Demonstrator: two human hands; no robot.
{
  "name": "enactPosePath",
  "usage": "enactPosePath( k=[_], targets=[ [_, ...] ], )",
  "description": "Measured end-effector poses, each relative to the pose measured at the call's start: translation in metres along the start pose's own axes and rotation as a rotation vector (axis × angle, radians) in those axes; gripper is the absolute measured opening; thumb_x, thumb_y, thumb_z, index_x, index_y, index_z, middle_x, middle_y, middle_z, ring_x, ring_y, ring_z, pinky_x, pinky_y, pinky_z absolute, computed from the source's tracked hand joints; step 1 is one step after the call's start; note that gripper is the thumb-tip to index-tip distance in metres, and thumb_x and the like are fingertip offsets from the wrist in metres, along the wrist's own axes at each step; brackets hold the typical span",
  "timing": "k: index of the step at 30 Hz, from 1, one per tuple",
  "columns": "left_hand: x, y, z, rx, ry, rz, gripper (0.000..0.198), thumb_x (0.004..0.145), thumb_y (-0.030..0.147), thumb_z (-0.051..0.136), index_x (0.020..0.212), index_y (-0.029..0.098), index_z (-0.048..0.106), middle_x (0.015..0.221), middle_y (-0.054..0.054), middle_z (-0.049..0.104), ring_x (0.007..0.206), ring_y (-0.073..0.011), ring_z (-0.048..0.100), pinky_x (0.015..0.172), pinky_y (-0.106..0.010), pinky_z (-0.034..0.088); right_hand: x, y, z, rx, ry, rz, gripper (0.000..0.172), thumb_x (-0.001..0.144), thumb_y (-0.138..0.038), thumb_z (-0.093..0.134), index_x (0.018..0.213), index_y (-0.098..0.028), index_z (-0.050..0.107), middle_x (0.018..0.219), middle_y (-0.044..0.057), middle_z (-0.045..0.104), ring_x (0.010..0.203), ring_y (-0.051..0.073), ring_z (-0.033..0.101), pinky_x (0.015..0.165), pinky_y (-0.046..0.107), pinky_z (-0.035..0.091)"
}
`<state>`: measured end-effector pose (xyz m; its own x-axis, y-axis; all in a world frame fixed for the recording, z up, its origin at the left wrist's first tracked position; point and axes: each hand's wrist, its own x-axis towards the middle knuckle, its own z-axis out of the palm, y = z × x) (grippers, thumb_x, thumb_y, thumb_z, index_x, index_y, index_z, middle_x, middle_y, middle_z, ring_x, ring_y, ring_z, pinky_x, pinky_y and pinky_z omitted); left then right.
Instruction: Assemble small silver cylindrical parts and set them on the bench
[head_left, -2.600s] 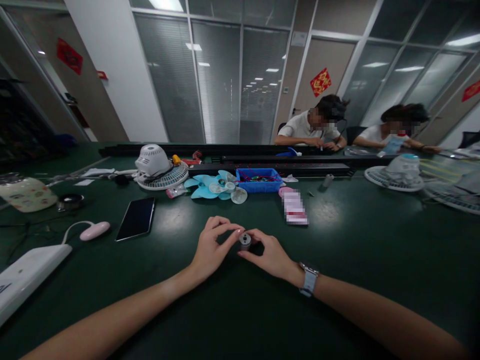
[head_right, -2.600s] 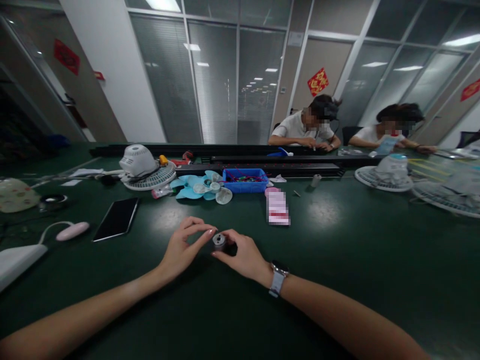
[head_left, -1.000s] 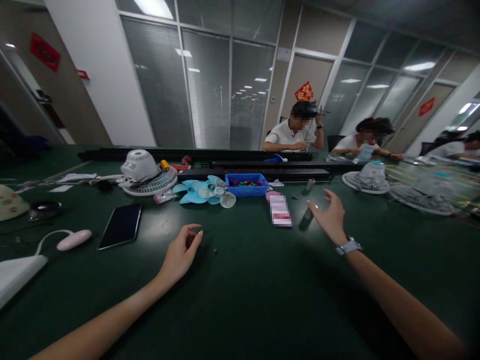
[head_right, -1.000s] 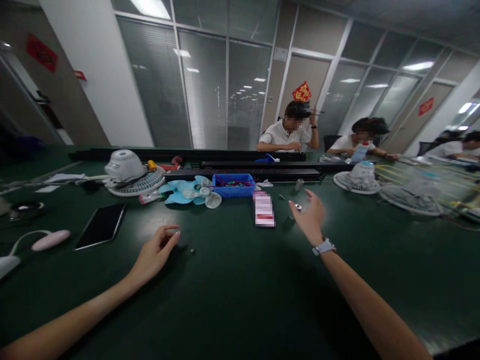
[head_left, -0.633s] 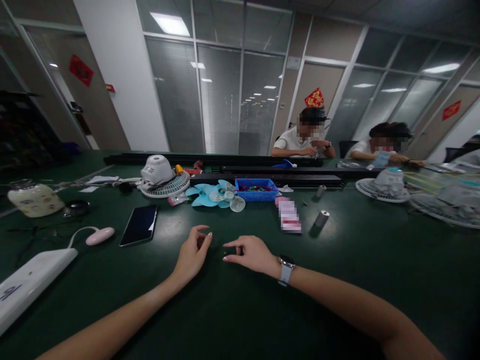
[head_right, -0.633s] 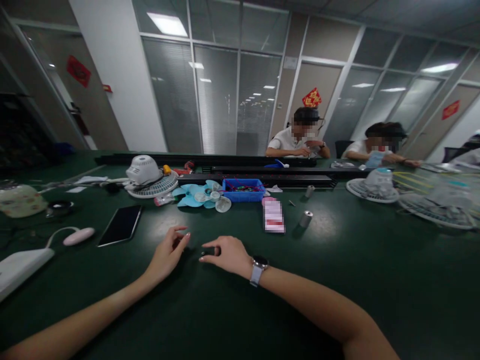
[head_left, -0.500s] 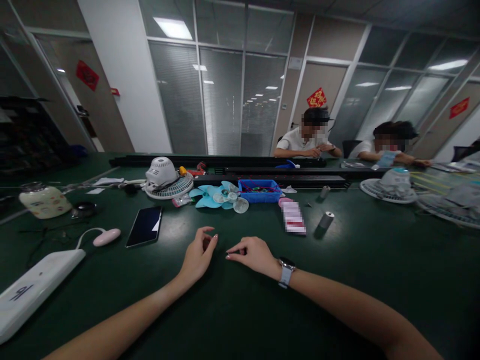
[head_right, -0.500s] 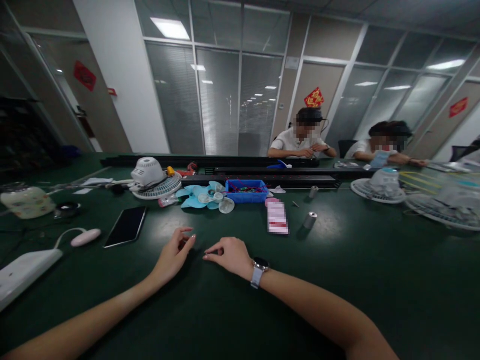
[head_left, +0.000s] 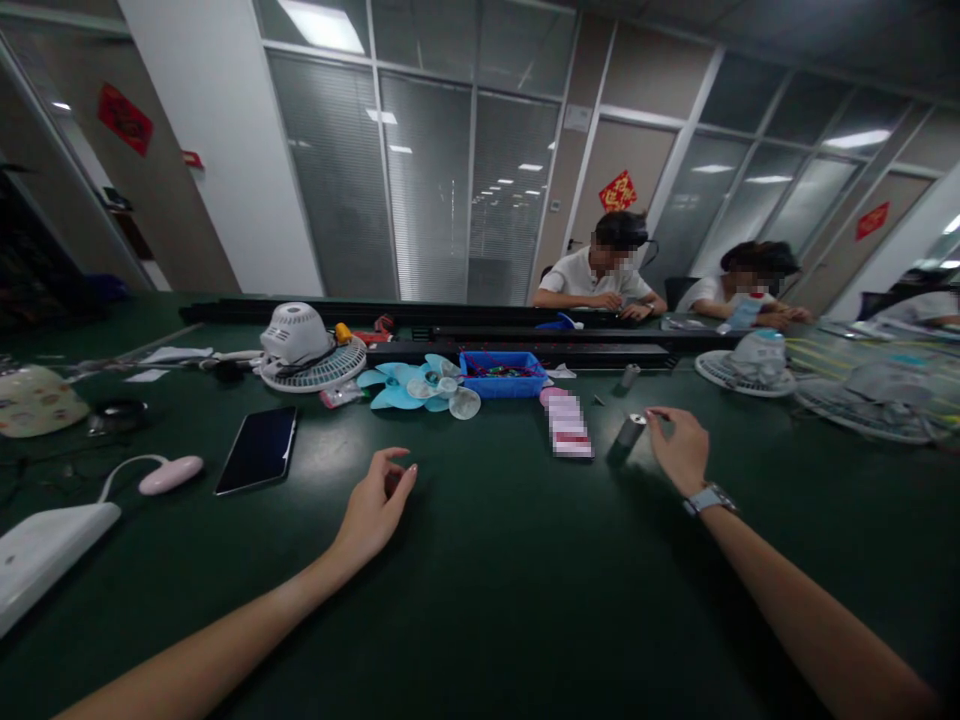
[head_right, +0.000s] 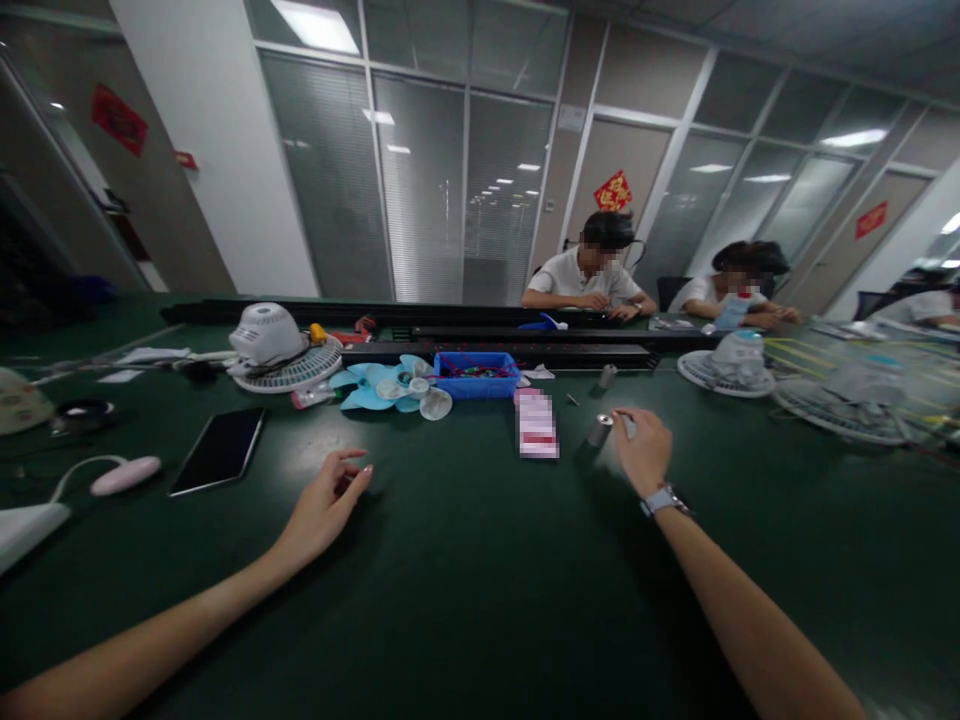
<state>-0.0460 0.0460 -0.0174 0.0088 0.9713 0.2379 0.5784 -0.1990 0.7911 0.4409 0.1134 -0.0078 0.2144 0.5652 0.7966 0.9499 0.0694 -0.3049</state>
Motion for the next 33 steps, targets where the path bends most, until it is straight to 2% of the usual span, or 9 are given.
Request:
enactPosePath(
  k=[2,6,15,20,22,24,27,30,33],
  targets=[
    [0.000,0.000,0.000,0.005,0.000,-0.001,0.045,0.090,0.051,0.044,0.122,0.019,0.045,0.085,-0.002,0.064,0.072,-0.0194,0.062,0.067,-0.033,0.049,-0.005,0.010,0.003,0.022,-0.038,0.044,0.036,0.089,-0.044,0.048,0.093,-0.016,0.070,0.095,0.012,0.071,0.088,0.026,0.063,0.079,0.037,0.046],
    [0.000,0.000,-0.002,0.023,0.002,0.007,0.045,0.089,0.051,0.044,0.122,0.019,0.045,0.085,-0.002,0.064,0.071,-0.0192,0.062,0.065,-0.032,0.049,-0.010,0.006,0.009,0.095,-0.091,0.118,0.037,0.089,-0.047,0.047,0.098,-0.018,0.068,0.096,0.010,0.072,0.085,0.024,0.065,0.075,0.035,0.047],
    [-0.001,0.000,-0.001,0.010,0.006,0.022,0.045,0.089,0.050,0.045,0.122,0.019,0.046,0.084,-0.002,0.062,0.071,-0.0192,0.061,0.066,-0.033,0.048,-0.009,0.003,0.011,0.187,-0.142,0.103,0.037,0.089,-0.048,0.049,0.099,-0.019,0.069,0.099,0.010,0.072,0.081,0.022,0.067,0.074,0.035,0.050],
    [0.000,0.000,-0.001,0.011,-0.002,0.016,0.044,0.089,0.049,0.046,0.122,0.019,0.046,0.085,-0.002,0.062,0.071,-0.0193,0.061,0.066,-0.033,0.048,-0.011,0.000,0.012,0.186,-0.211,0.173,0.041,0.090,-0.050,0.045,0.101,-0.019,0.068,0.097,0.011,0.072,0.079,0.022,0.068,0.072,0.035,0.052],
    [0.000,0.000,0.000,0.017,-0.003,0.022,0.044,0.089,0.049,0.045,0.122,0.019,0.045,0.084,-0.002,0.062,0.070,-0.0194,0.061,0.065,-0.033,0.048,-0.013,0.001,0.014,0.226,-0.234,0.212,0.045,0.086,-0.054,0.051,0.110,-0.019,0.065,0.101,0.012,0.071,0.084,0.024,0.069,0.073,0.036,0.054],
    [0.000,-0.001,0.000,0.021,-0.001,0.031,0.044,0.089,0.048,0.045,0.122,0.018,0.045,0.083,-0.002,0.062,0.069,-0.0192,0.060,0.065,-0.033,0.047,-0.015,0.003,0.017,0.287,-0.260,0.254,0.058,0.078,-0.058,0.062,0.119,-0.018,0.061,0.105,0.013,0.071,0.089,0.025,0.069,0.077,0.038,0.055],
    [-0.001,-0.002,0.000,0.026,-0.001,0.034,0.044,0.089,0.049,0.045,0.122,0.019,0.045,0.083,-0.001,0.062,0.069,-0.0191,0.061,0.064,-0.032,0.048,-0.015,0.005,0.018,0.382,-0.301,0.332,0.065,0.066,-0.058,0.072,0.113,-0.014,0.064,0.101,0.014,0.072,0.090,0.028,0.069,0.082,0.042,0.055],
    [-0.001,-0.002,-0.001,0.032,0.001,0.031,0.044,0.090,0.049,0.045,0.123,0.020,0.044,0.085,-0.001,0.062,0.071,-0.0191,0.061,0.065,-0.032,0.048,-0.011,-0.014,0.009,0.436,-0.277,0.394,0.058,0.066,-0.057,0.073,0.105,-0.014,0.067,0.098,0.014,0.073,0.090,0.028,0.070,0.084,0.042,0.055],
    [-0.002,0.000,-0.001,0.034,-0.005,0.036,0.043,0.091,0.048,0.044,0.123,0.019,0.044,0.086,-0.002,0.062,0.071,-0.0191,0.061,0.066,-0.032,0.048,-0.012,-0.072,-0.009,0.514,-0.286,0.290,0.053,0.073,-0.053,0.070,0.111,-0.017,0.066,0.102,0.010,0.073,0.094,0.026,0.069,0.088,0.041,0.053]
  ],
)
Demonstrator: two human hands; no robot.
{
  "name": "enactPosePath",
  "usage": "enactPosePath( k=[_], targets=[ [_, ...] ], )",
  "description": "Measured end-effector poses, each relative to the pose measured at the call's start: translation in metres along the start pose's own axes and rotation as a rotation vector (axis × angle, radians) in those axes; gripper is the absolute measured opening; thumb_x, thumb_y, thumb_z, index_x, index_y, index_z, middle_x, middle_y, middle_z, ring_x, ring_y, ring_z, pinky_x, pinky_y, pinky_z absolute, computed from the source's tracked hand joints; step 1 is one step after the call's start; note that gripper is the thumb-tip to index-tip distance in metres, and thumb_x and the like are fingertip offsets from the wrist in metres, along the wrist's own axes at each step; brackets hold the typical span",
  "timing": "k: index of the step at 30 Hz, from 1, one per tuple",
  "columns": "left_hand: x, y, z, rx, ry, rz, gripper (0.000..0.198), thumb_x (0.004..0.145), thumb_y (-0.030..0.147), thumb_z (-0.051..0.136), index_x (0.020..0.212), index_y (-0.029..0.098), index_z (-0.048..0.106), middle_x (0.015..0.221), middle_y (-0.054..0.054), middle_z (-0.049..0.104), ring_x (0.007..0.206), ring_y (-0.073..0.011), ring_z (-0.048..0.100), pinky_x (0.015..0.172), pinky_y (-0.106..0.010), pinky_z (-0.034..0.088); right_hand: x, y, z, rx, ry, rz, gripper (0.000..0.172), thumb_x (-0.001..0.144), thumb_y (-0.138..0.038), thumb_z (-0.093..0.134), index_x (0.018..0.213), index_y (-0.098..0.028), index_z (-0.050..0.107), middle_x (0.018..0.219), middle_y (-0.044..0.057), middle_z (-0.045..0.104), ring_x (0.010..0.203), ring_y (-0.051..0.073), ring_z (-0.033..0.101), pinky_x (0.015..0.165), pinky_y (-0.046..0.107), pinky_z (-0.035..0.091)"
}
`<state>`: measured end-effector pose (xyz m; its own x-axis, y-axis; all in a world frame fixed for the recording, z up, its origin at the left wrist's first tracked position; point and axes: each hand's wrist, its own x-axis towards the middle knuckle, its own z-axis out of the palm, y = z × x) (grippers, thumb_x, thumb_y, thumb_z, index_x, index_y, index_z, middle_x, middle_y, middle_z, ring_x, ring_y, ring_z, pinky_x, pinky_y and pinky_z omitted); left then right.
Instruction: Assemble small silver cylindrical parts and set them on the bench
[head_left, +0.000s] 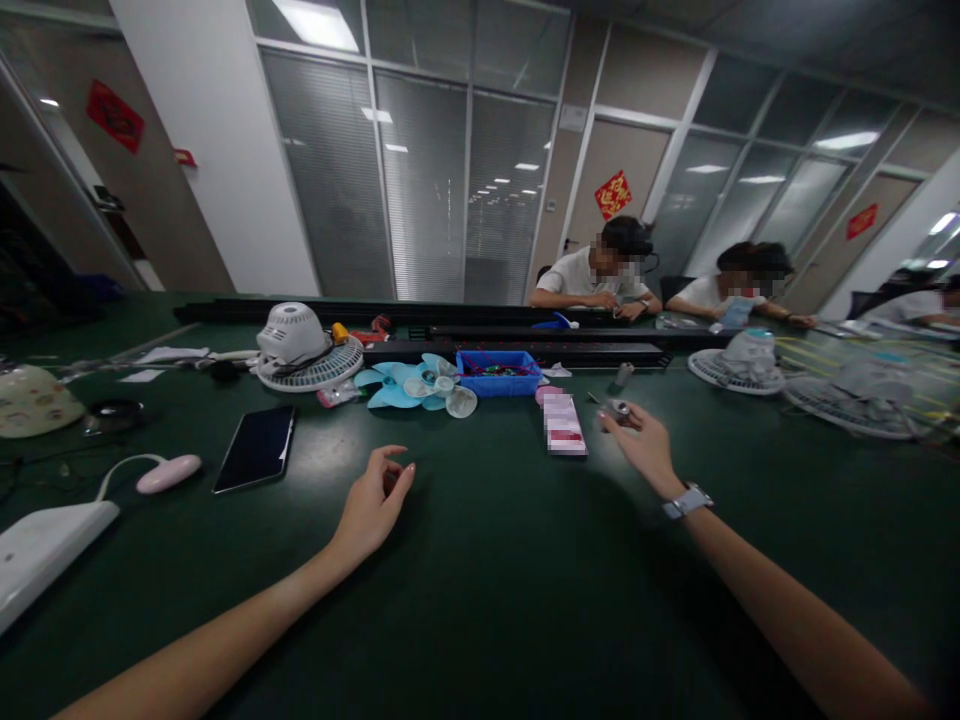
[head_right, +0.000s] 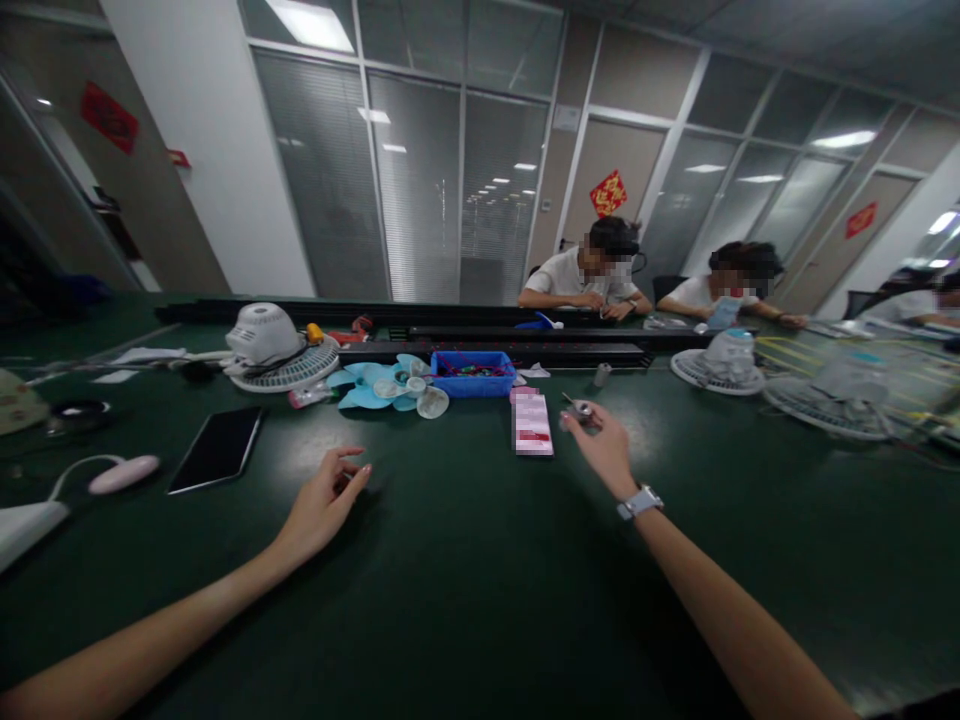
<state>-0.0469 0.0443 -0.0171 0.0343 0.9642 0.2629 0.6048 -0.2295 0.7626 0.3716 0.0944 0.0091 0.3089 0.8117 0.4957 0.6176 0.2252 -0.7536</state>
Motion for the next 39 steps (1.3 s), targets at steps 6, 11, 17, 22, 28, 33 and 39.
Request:
enactPosePath(
  k=[6,11,17,22,28,33,39],
  targets=[
    [-0.008,0.010,-0.001,0.010,0.007,0.100,0.039,0.093,0.046,0.046,0.123,0.021,0.047,0.088,-0.002,0.061,0.073,-0.0185,0.059,0.064,-0.030,0.047,-0.082,-0.114,0.068,0.266,-0.652,-0.233,0.042,0.078,-0.041,0.071,0.115,-0.023,0.064,0.109,0.004,0.070,0.098,0.019,0.066,0.091,0.037,0.051],
    [-0.020,0.027,-0.001,0.088,-0.080,0.382,0.037,0.093,0.038,0.052,0.128,0.028,0.055,0.106,-0.006,0.061,0.100,-0.0234,0.055,0.087,-0.039,0.046,-0.113,-0.129,0.100,0.338,-0.789,-0.214,0.038,0.077,-0.035,0.073,0.113,-0.024,0.065,0.106,0.002,0.070,0.097,0.020,0.065,0.089,0.036,0.051],
    [-0.018,0.048,0.009,0.027,-0.127,0.408,0.025,0.092,0.036,0.055,0.113,0.032,0.070,0.108,-0.006,0.059,0.105,-0.0236,0.050,0.089,-0.038,0.044,-0.112,-0.122,0.103,0.354,-0.805,-0.195,0.039,0.077,-0.036,0.073,0.113,-0.023,0.065,0.103,0.003,0.069,0.093,0.020,0.064,0.083,0.035,0.051],
    [-0.006,0.054,0.018,-0.036,-0.135,0.281,0.023,0.087,0.042,0.061,0.101,0.030,0.075,0.103,-0.005,0.061,0.103,-0.0240,0.053,0.091,-0.040,0.042,-0.114,-0.117,0.108,0.339,-0.790,-0.194,0.036,0.076,-0.039,0.073,0.106,-0.020,0.066,0.094,0.002,0.069,0.085,0.018,0.063,0.075,0.031,0.049],
    [0.003,0.049,0.006,-0.058,-0.045,0.250,0.024,0.085,0.046,0.063,0.095,0.029,0.077,0.095,-0.005,0.063,0.098,-0.0239,0.055,0.086,-0.038,0.044,-0.113,-0.120,0.104,0.338,-0.818,-0.159,0.041,0.076,-0.043,0.074,0.109,-0.021,0.066,0.099,0.003,0.069,0.088,0.019,0.064,0.077,0.033,0.050],
    [-0.009,0.021,-0.006,0.058,-0.038,0.195,0.026,0.084,0.046,0.063,0.098,0.031,0.077,0.088,-0.005,0.064,0.091,-0.0241,0.055,0.081,-0.037,0.043,-0.112,-0.124,0.102,0.333,-0.831,-0.143,0.040,0.076,-0.040,0.074,0.111,-0.023,0.065,0.103,0.003,0.069,0.093,0.019,0.064,0.082,0.034,0.050],
    [-0.014,0.006,-0.002,0.197,-0.145,0.177,0.031,0.085,0.050,0.058,0.100,0.032,0.077,0.084,-0.006,0.063,0.087,-0.0252,0.052,0.077,-0.038,0.041,-0.111,-0.120,0.102,0.301,-0.828,-0.184,0.044,0.076,-0.041,0.074,0.115,-0.024,0.064,0.105,0.003,0.069,0.093,0.019,0.064,0.084,0.036,0.051]
  ],
)
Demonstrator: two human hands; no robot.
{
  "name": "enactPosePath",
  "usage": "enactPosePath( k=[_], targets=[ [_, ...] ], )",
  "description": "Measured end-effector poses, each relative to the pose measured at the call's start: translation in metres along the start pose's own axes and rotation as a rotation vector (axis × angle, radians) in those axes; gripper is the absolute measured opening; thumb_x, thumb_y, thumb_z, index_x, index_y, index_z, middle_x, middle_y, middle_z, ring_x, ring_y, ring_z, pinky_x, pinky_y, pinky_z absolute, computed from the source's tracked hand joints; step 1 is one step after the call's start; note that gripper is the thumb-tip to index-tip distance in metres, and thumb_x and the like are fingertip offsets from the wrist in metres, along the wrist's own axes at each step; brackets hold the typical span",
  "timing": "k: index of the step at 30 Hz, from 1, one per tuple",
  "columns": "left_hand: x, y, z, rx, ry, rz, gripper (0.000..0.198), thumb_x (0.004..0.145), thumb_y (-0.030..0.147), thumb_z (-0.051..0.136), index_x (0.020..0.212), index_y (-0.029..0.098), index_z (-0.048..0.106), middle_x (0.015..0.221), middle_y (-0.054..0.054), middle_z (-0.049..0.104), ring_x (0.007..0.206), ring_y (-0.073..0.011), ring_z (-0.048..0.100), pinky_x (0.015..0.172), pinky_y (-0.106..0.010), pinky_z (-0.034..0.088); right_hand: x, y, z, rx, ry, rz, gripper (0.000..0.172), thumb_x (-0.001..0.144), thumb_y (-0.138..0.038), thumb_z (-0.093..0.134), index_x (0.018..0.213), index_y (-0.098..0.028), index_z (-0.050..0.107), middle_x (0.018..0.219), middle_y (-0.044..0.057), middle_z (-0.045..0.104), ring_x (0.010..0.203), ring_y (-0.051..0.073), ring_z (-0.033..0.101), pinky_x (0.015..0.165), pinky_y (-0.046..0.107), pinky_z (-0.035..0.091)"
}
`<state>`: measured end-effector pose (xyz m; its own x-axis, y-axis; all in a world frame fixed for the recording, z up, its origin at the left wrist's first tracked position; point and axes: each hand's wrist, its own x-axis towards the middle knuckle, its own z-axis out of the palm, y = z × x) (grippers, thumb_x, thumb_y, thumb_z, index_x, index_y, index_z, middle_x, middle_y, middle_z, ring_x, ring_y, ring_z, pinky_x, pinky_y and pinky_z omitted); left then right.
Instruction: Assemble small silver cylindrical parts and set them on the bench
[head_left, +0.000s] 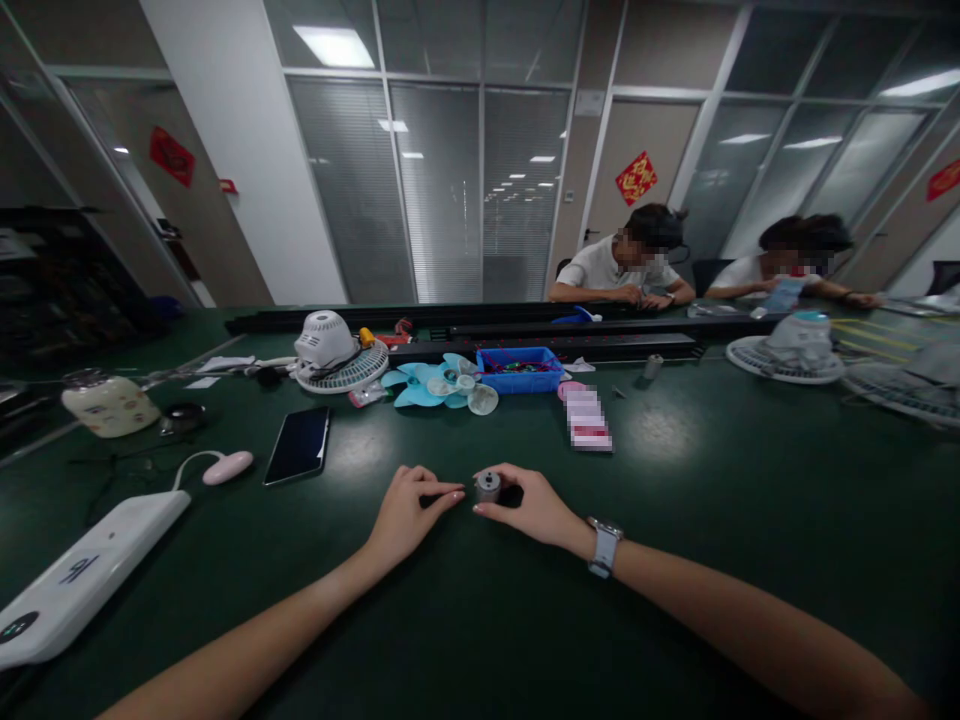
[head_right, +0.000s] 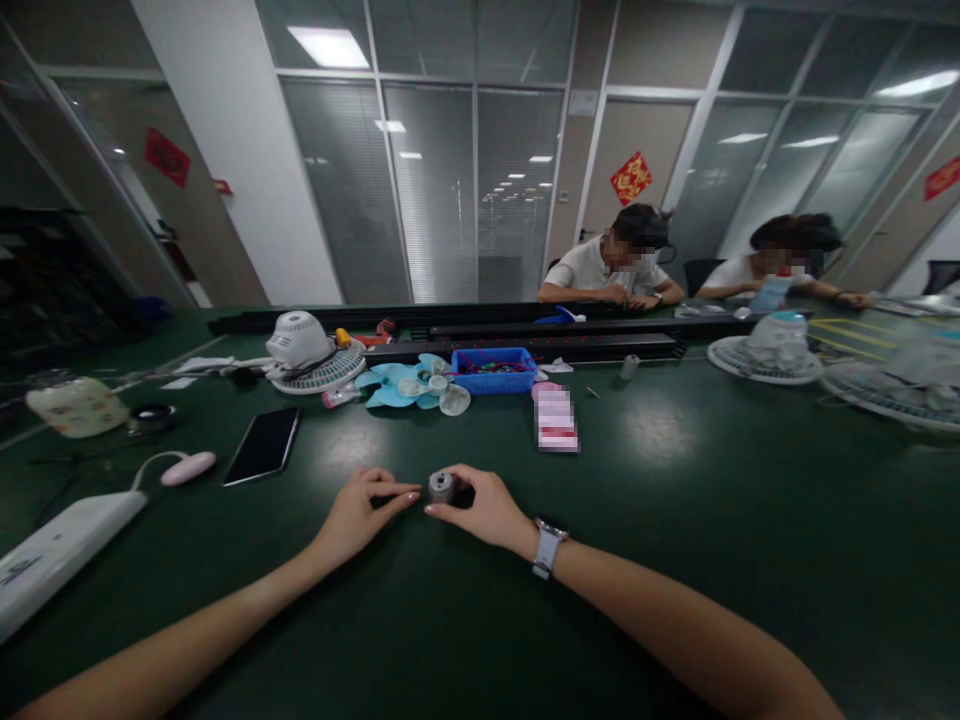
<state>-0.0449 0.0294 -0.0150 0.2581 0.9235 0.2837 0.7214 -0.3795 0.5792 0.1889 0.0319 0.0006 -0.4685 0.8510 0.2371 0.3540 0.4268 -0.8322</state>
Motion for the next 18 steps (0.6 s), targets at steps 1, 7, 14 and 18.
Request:
enactPosePath(
  k=[1,7,14,18],
  targets=[
    [0.001,0.000,0.000,0.016,-0.017,0.003,0.031,0.085,0.051,0.057,0.100,0.033,0.077,0.084,-0.006,0.063,0.087,-0.0255,0.052,0.076,-0.037,0.041,0.000,0.001,0.000,-0.006,-0.001,0.001,0.045,0.076,-0.041,0.074,0.116,-0.024,0.064,0.105,0.003,0.069,0.094,0.019,0.064,0.084,0.036,0.051],
    [0.001,0.000,-0.001,0.016,-0.071,0.010,0.035,0.087,0.051,0.053,0.107,0.032,0.075,0.081,-0.006,0.063,0.082,-0.0242,0.054,0.071,-0.034,0.040,-0.001,0.002,0.004,0.001,-0.006,0.004,0.046,0.077,-0.043,0.073,0.117,-0.023,0.064,0.108,0.004,0.068,0.096,0.019,0.064,0.086,0.037,0.051],
    [-0.002,0.004,-0.003,-0.056,-0.001,-0.054,0.045,0.089,0.052,0.048,0.122,0.026,0.065,0.076,-0.002,0.059,0.072,-0.0194,0.056,0.064,-0.029,0.041,-0.009,0.021,-0.053,-0.007,0.286,0.006,0.046,0.080,-0.045,0.067,0.120,-0.021,0.061,0.111,0.007,0.069,0.100,0.022,0.065,0.093,0.043,0.049],
    [-0.002,0.005,-0.002,-0.142,0.052,-0.116,0.045,0.092,0.051,0.043,0.120,0.022,0.063,0.074,0.000,0.063,0.067,-0.0181,0.058,0.062,-0.028,0.042,-0.030,0.067,-0.133,-0.279,0.687,0.091,0.049,0.077,-0.050,0.067,0.114,-0.018,0.064,0.108,0.012,0.070,0.095,0.027,0.066,0.088,0.045,0.051]
  ],
)
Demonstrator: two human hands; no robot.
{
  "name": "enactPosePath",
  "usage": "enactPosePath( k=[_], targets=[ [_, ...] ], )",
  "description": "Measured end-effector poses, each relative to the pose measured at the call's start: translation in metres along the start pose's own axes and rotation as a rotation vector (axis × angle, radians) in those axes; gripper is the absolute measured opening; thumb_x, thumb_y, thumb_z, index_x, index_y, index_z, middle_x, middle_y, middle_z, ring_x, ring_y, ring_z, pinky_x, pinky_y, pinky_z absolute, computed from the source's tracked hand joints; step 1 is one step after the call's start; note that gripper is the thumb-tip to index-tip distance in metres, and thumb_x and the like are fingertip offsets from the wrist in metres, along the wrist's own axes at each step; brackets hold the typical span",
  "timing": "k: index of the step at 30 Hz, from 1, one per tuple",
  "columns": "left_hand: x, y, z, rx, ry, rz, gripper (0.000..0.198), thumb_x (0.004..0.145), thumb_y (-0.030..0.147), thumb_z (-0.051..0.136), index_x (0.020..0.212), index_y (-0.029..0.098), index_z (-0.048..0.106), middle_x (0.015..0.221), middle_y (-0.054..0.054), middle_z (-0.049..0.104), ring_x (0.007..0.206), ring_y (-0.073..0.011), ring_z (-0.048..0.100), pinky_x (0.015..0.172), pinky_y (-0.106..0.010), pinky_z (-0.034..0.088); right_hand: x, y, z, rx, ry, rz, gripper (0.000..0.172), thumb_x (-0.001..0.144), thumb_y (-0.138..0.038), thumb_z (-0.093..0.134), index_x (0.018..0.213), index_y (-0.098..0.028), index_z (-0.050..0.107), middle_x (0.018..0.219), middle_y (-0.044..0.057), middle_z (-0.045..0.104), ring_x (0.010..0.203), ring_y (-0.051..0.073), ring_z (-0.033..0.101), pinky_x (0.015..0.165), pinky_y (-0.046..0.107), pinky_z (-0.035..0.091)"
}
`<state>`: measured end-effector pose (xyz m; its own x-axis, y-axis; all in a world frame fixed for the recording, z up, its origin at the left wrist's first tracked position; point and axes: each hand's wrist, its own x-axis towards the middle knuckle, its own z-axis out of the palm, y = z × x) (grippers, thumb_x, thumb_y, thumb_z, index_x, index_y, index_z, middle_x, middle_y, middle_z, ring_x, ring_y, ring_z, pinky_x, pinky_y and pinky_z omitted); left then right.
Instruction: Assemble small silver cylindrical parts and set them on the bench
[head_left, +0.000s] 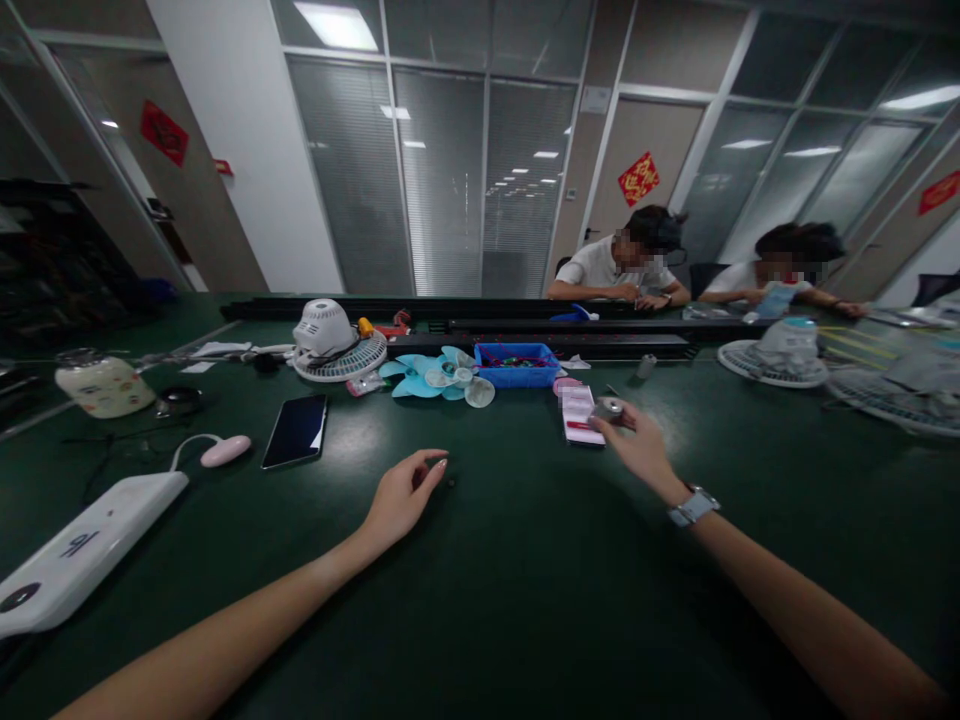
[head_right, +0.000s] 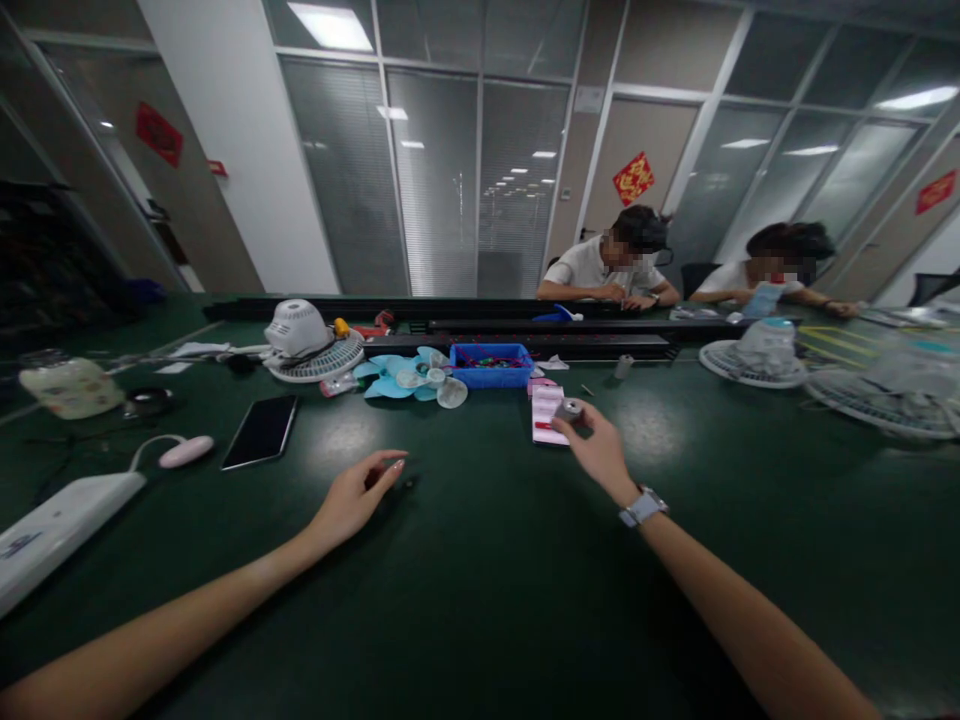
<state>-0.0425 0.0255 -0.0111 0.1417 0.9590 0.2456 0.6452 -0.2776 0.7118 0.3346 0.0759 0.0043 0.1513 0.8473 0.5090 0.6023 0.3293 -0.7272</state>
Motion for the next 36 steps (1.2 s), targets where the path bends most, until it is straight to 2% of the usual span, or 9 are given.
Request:
enactPosePath(
  k=[5,9,13,18,20,23,25,29,36],
  targets=[
    [0.001,-0.005,0.002,-0.026,0.023,-0.015,0.040,0.092,0.047,0.043,0.116,0.022,0.062,0.076,0.000,0.064,0.068,-0.0179,0.060,0.063,-0.028,0.044,0.020,0.086,-0.052,-0.280,0.226,0.184,0.048,0.073,-0.049,0.066,0.109,-0.016,0.066,0.097,0.013,0.072,0.088,0.029,0.068,0.080,0.044,0.052],
    [0.001,-0.008,0.002,-0.026,0.053,-0.022,0.037,0.092,0.045,0.044,0.113,0.022,0.062,0.075,0.000,0.064,0.068,-0.0180,0.060,0.063,-0.028,0.044,0.022,0.112,-0.060,-0.317,0.222,0.303,0.047,0.071,-0.048,0.067,0.106,-0.016,0.066,0.095,0.013,0.072,0.086,0.029,0.068,0.078,0.044,0.051],
    [0.001,-0.009,0.002,-0.040,0.059,-0.020,0.036,0.091,0.045,0.044,0.112,0.022,0.062,0.075,0.001,0.064,0.068,-0.0179,0.060,0.063,-0.028,0.044,0.022,0.098,-0.057,-0.276,0.188,0.285,0.057,0.071,-0.044,0.068,0.117,-0.012,0.060,0.106,0.017,0.069,0.092,0.029,0.066,0.082,0.044,0.051],
    [0.001,-0.006,0.002,-0.072,0.130,-0.061,0.037,0.092,0.046,0.044,0.115,0.021,0.057,0.076,0.001,0.061,0.070,-0.0185,0.060,0.064,-0.029,0.044,0.008,0.016,-0.033,-0.408,0.509,-0.117,0.070,0.075,-0.045,0.068,0.134,-0.015,0.047,0.130,0.018,0.054,0.119,0.033,0.051,0.102,0.053,0.036],
    [0.002,-0.005,0.002,-0.083,0.156,-0.082,0.037,0.091,0.045,0.044,0.116,0.020,0.054,0.077,0.001,0.061,0.071,-0.0189,0.060,0.066,-0.030,0.045,-0.009,-0.028,-0.006,-0.284,0.329,-0.243,0.054,0.082,-0.044,0.062,0.128,-0.018,0.053,0.120,0.015,0.060,0.109,0.028,0.056,0.097,0.047,0.041],
    [0.002,-0.005,0.003,-0.105,0.184,-0.097,0.037,0.090,0.045,0.045,0.116,0.019,0.051,0.079,0.000,0.061,0.072,-0.0194,0.060,0.068,-0.031,0.045,-0.040,-0.081,0.049,-0.040,-0.333,-0.270,0.043,0.086,-0.045,0.060,0.123,-0.022,0.061,0.098,0.007,0.065,0.079,0.017,0.060,0.073,0.032,0.049],
    [0.001,-0.005,0.003,-0.123,0.195,-0.097,0.037,0.090,0.045,0.045,0.116,0.018,0.050,0.079,0.000,0.061,0.073,-0.0197,0.060,0.069,-0.031,0.045,-0.054,-0.103,0.083,0.013,-0.587,-0.258,0.045,0.085,-0.049,0.062,0.122,-0.024,0.063,0.087,0.003,0.066,0.066,0.013,0.056,0.061,0.026,0.044],
    [0.000,-0.008,0.005,-0.148,0.195,-0.076,0.036,0.091,0.044,0.044,0.115,0.018,0.049,0.077,0.000,0.060,0.072,-0.0198,0.060,0.068,-0.032,0.045,-0.061,-0.118,0.121,-0.069,-0.706,-0.280,0.046,0.080,-0.056,0.065,0.117,-0.028,0.068,0.079,0.000,0.064,0.066,0.012,0.053,0.058,0.025,0.036],
    [0.001,-0.008,0.006,-0.162,0.184,-0.068,0.034,0.091,0.043,0.045,0.115,0.019,0.049,0.076,0.001,0.060,0.070,-0.0190,0.059,0.067,-0.030,0.044,-0.061,-0.114,0.134,-0.098,-0.706,-0.277,0.028,0.083,-0.051,0.064,0.099,-0.032,0.076,0.079,0.000,0.064,0.069,0.013,0.055,0.059,0.025,0.034]
  ],
)
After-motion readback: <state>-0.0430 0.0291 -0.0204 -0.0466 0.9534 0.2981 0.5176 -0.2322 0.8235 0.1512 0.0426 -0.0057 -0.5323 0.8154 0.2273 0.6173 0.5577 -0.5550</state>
